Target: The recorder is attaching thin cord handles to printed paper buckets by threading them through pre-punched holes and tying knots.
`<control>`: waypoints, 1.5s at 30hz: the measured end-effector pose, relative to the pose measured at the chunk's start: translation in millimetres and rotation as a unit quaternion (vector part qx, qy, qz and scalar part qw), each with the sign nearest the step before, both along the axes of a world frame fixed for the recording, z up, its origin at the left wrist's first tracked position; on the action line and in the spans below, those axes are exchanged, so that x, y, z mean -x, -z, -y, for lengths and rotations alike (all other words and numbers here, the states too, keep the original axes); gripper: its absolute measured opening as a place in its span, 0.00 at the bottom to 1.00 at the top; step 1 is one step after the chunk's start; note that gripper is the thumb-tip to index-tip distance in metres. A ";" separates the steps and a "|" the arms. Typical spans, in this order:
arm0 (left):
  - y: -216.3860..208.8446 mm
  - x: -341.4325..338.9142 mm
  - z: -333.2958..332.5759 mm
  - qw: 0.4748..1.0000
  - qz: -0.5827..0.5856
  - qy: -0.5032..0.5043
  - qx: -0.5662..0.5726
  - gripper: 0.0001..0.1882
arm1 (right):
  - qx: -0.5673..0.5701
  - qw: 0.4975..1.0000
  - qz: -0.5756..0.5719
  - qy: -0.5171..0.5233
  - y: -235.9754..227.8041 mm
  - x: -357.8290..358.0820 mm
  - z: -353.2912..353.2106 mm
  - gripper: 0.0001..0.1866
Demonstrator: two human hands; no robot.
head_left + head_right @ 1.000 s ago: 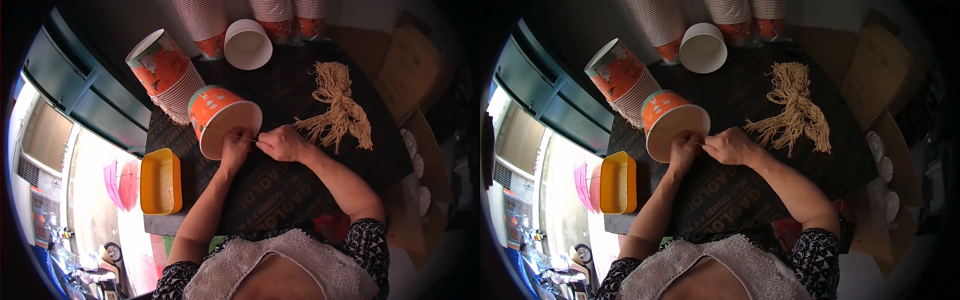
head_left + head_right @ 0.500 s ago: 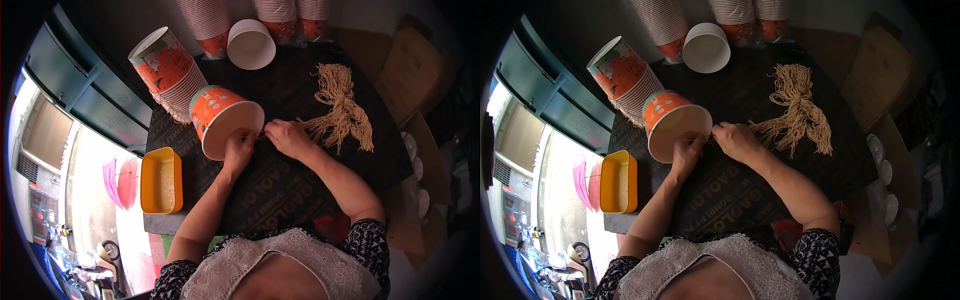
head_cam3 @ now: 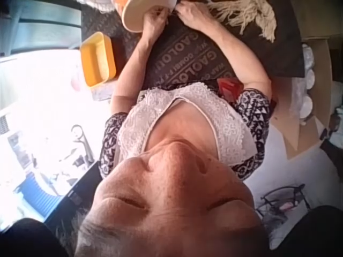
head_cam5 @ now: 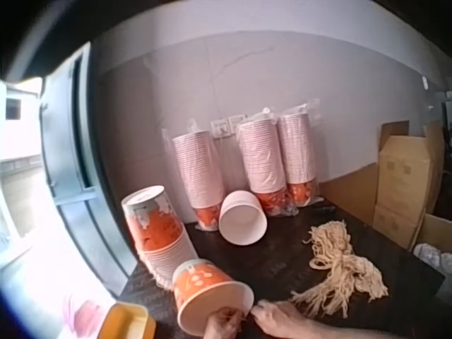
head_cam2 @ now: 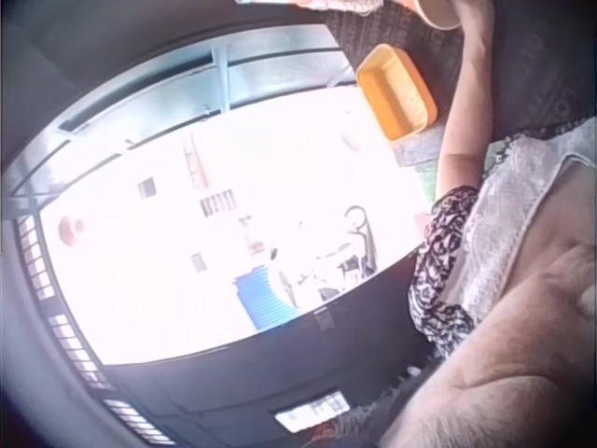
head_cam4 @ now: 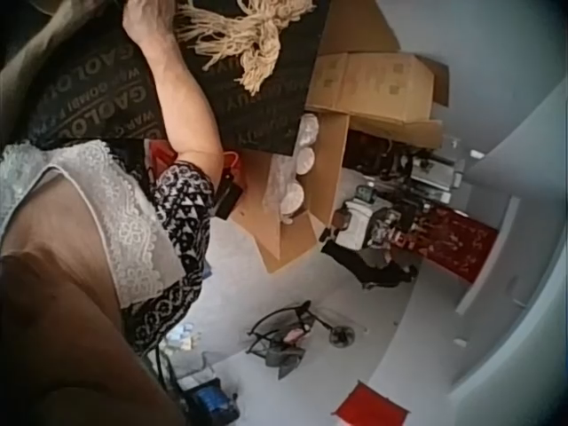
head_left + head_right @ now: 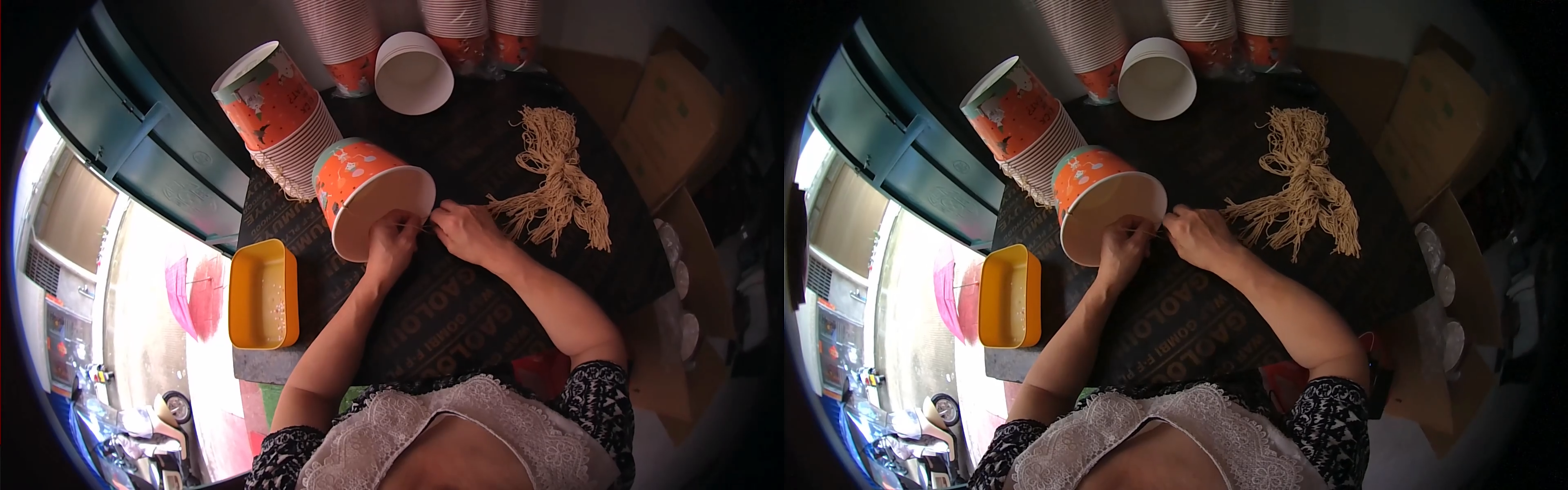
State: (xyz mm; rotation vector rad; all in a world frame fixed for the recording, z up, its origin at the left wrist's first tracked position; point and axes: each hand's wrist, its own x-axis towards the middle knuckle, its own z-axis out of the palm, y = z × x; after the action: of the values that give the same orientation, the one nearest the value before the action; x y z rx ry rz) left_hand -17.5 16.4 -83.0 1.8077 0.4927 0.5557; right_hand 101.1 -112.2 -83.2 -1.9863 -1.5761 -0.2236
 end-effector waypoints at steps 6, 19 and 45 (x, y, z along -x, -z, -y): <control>2.0 -0.5 -0.7 1.000 0.010 0.002 -0.011 0.09 | -0.043 0.996 -0.078 0.005 -0.8 4.4 -2.8 0.04; 10.2 1.2 -6.5 0.987 0.015 0.052 -0.148 0.06 | -0.092 0.978 -0.185 0.010 -0.5 13.7 -8.5 0.04; 7.5 4.2 -7.2 0.991 0.030 0.070 -0.112 0.05 | -0.168 0.956 -0.236 0.041 4.2 27.3 -11.4 0.10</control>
State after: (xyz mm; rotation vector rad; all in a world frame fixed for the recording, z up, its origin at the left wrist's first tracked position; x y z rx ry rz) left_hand -21.7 23.6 -90.5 2.0151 0.2677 0.5841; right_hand 73.8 -100.8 -87.5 -1.6812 -1.0743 -0.0366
